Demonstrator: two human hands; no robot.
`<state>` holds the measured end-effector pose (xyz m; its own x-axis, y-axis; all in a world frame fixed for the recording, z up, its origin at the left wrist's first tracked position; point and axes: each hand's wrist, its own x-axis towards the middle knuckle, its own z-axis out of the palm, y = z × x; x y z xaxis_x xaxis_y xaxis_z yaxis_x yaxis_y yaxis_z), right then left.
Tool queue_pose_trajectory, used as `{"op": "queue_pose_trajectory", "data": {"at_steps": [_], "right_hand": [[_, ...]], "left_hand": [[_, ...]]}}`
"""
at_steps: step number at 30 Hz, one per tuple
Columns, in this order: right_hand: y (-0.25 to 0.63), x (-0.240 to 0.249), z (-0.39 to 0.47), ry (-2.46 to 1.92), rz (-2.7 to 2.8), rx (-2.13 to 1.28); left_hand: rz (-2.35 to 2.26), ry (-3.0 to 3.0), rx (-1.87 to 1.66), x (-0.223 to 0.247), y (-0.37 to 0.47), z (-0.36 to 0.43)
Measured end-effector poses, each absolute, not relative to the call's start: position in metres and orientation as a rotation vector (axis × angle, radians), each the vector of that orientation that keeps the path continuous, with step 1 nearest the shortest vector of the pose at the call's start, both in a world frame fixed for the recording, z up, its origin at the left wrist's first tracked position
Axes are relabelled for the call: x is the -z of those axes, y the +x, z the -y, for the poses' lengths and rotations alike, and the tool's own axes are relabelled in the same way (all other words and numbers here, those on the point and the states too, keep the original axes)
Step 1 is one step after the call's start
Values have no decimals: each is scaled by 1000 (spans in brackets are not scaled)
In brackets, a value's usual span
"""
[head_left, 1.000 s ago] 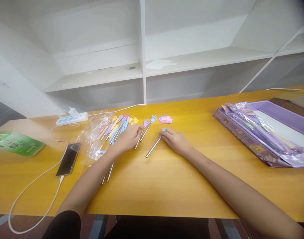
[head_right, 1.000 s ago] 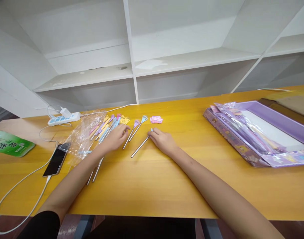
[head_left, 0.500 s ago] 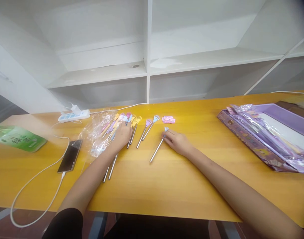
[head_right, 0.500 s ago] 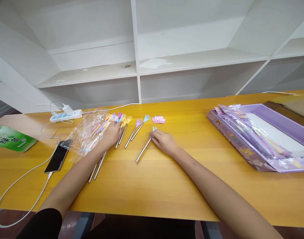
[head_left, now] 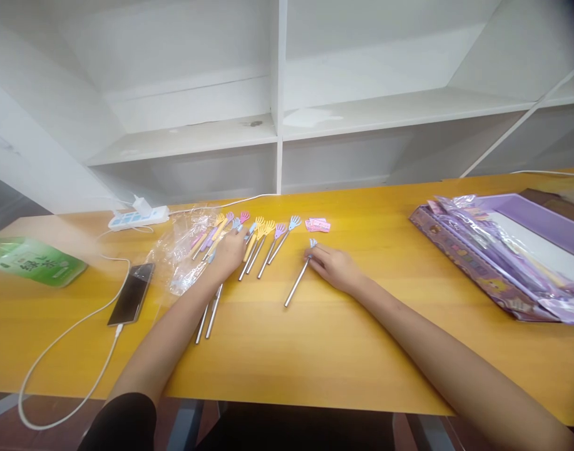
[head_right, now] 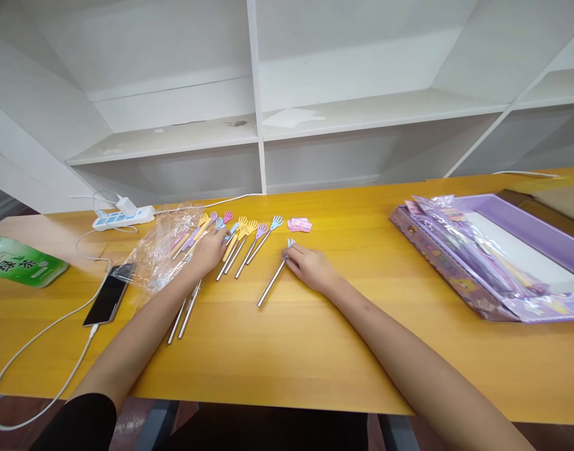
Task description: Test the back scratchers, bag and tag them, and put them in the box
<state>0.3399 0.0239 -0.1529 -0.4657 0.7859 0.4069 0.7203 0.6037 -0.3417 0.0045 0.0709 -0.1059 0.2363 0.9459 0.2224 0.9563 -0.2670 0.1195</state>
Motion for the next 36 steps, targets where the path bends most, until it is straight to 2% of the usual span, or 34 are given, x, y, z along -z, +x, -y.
{"op": "queue_pose_trajectory", "data": {"at_steps": [9,19,23,27,36], "right_hand": [[341,152,-23,-1188,2292,-115],[367,129,-30,-1285,2119,277],[384,124,-35,-1295,2168,155],[395,128,-38,-1425,2131,26],[397,117,-33,-1260,2228,176]], "left_hand": [[1919,-2398,526,108,11,-74],[1755,-2335,805,86,14,-72],[1739,-2380,842,65,11,-71],[1614,-2716,822,40,6,-63],[1600,-2944,886,20,-3,-52]]}}
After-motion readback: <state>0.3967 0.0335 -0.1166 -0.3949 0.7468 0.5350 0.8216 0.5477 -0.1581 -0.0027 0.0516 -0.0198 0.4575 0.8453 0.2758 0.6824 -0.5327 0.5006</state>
